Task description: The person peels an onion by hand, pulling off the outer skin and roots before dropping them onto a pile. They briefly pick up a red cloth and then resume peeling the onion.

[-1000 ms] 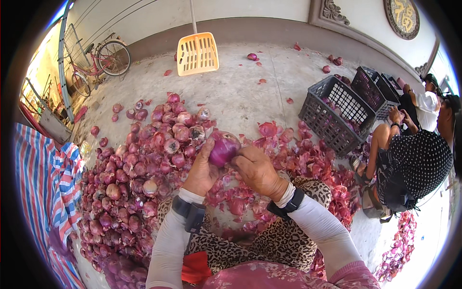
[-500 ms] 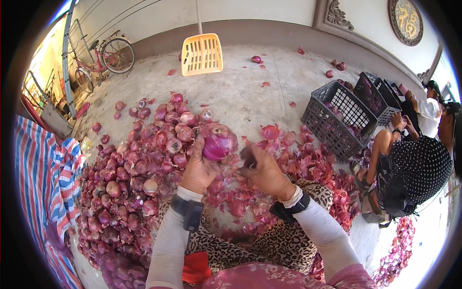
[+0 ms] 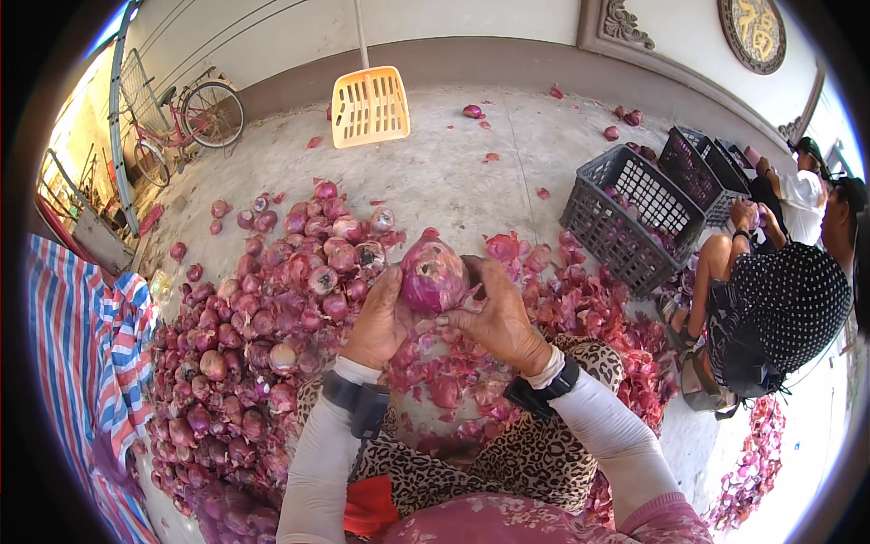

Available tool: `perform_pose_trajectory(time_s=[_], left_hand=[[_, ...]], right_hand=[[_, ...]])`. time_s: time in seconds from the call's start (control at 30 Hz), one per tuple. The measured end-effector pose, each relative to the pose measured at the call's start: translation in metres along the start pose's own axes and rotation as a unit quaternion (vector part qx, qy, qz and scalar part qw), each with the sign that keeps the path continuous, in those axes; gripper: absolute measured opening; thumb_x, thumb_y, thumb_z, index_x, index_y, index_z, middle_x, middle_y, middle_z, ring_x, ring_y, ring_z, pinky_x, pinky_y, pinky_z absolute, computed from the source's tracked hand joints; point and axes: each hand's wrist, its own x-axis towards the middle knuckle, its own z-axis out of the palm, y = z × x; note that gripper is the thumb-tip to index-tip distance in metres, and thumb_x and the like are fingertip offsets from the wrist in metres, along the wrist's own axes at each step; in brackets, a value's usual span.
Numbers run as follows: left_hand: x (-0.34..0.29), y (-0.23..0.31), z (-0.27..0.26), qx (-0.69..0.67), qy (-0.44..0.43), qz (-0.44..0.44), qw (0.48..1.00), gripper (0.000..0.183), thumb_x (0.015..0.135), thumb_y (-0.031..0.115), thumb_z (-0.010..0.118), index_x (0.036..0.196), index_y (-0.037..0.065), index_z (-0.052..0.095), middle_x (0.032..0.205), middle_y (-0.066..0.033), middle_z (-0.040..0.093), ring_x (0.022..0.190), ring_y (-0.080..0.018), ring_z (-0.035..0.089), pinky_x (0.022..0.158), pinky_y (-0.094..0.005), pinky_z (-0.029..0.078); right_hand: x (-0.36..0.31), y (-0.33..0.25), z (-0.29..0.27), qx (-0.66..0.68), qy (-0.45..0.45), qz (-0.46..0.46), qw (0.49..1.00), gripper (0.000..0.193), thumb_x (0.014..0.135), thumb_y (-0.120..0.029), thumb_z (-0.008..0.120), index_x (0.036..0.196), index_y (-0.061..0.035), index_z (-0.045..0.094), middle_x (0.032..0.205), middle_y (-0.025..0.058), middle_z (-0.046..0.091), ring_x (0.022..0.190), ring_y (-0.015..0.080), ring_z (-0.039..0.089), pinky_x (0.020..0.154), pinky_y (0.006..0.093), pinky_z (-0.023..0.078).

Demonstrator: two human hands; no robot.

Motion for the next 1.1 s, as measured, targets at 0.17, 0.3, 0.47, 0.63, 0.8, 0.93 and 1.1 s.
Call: perform_pose_trajectory(time_s=[0.17, 0.3, 0.47, 0.63, 0.8, 0.93, 1.1], left_hand=[[-0.006, 0.003, 0.011, 0.042, -0.03, 0.007, 0.999, 0.062, 0.092, 0.05, 0.056, 0.135, 0.007, 0.043, 0.129, -0.0078, 0.053, 0.117, -0.024, 0.055, 0.089, -0.0448, 0.054], [-0.007, 0.001, 0.013, 0.028, -0.046, 0.015, 0.998, 0.063, 0.09, 0.052, 0.058, 0.135, 0.009, 0.045, 0.128, -0.0058, 0.054, 0.116, -0.0223, 0.055, 0.085, -0.0404, 0.054], [-0.004, 0.001, 0.015, 0.003, -0.011, 0.004, 1.0, 0.063, 0.089, 0.054, 0.058, 0.136, 0.013, 0.045, 0.129, -0.0045, 0.053, 0.117, -0.0208, 0.054, 0.085, -0.0393, 0.053], [-0.003, 0.0, 0.014, 0.001, -0.009, 0.008, 1.0, 0.06, 0.091, 0.051, 0.057, 0.137, 0.015, 0.044, 0.13, -0.0042, 0.053, 0.119, -0.021, 0.052, 0.086, -0.0395, 0.053], [-0.008, 0.004, 0.007, 0.017, 0.003, 0.052, 0.999, 0.065, 0.09, 0.041, 0.064, 0.141, 0.01, 0.039, 0.136, -0.007, 0.051, 0.122, -0.0229, 0.052, 0.102, -0.0412, 0.044], [-0.009, 0.009, 0.01, 0.041, -0.009, 0.057, 0.997, 0.067, 0.089, 0.04, 0.065, 0.141, 0.009, 0.038, 0.138, -0.0085, 0.05, 0.124, -0.024, 0.05, 0.103, -0.0436, 0.043], [-0.009, 0.011, 0.014, -0.027, -0.001, 0.031, 0.999, 0.064, 0.089, 0.041, 0.065, 0.141, 0.012, 0.041, 0.134, -0.0069, 0.052, 0.124, -0.0251, 0.051, 0.102, -0.0446, 0.043]], right_hand=[[0.0, -0.004, 0.001, -0.037, 0.021, -0.045, 0.998, 0.075, 0.062, -0.019, 0.087, 0.124, 0.0015, 0.05, 0.114, 0.0196, 0.055, 0.105, 0.036, 0.057, 0.09, 0.0398, 0.047], [0.001, -0.007, 0.003, -0.028, 0.026, -0.091, 0.995, 0.069, 0.063, -0.013, 0.085, 0.122, 0.0004, 0.051, 0.113, 0.0197, 0.054, 0.103, 0.037, 0.057, 0.087, 0.0398, 0.048], [0.003, -0.011, 0.006, -0.03, 0.049, -0.138, 0.989, 0.057, 0.066, -0.006, 0.081, 0.117, -0.0014, 0.055, 0.11, 0.0188, 0.054, 0.1, 0.0342, 0.058, 0.083, 0.0389, 0.049], [0.003, -0.008, 0.009, -0.052, 0.065, -0.174, 0.981, 0.043, 0.069, -0.006, 0.077, 0.108, -0.0037, 0.058, 0.103, 0.0166, 0.056, 0.095, 0.0336, 0.057, 0.078, 0.0397, 0.049], [0.005, -0.011, 0.007, 0.008, 0.05, -0.198, 0.979, 0.027, 0.072, -0.001, 0.073, 0.094, -0.0047, 0.058, 0.089, 0.0123, 0.058, 0.076, 0.0309, 0.06, 0.067, 0.0369, 0.051], [0.002, -0.005, 0.002, 0.015, 0.014, -0.178, 0.984, 0.024, 0.072, 0.001, 0.072, 0.092, -0.0048, 0.058, 0.086, 0.0113, 0.058, 0.075, 0.0296, 0.061, 0.064, 0.0354, 0.051], [-0.001, -0.023, 0.001, 0.07, 0.039, -0.065, 0.995, 0.029, 0.075, -0.001, 0.073, 0.101, -0.0045, 0.059, 0.088, 0.0111, 0.058, 0.077, 0.0276, 0.062, 0.066, 0.0348, 0.052]])
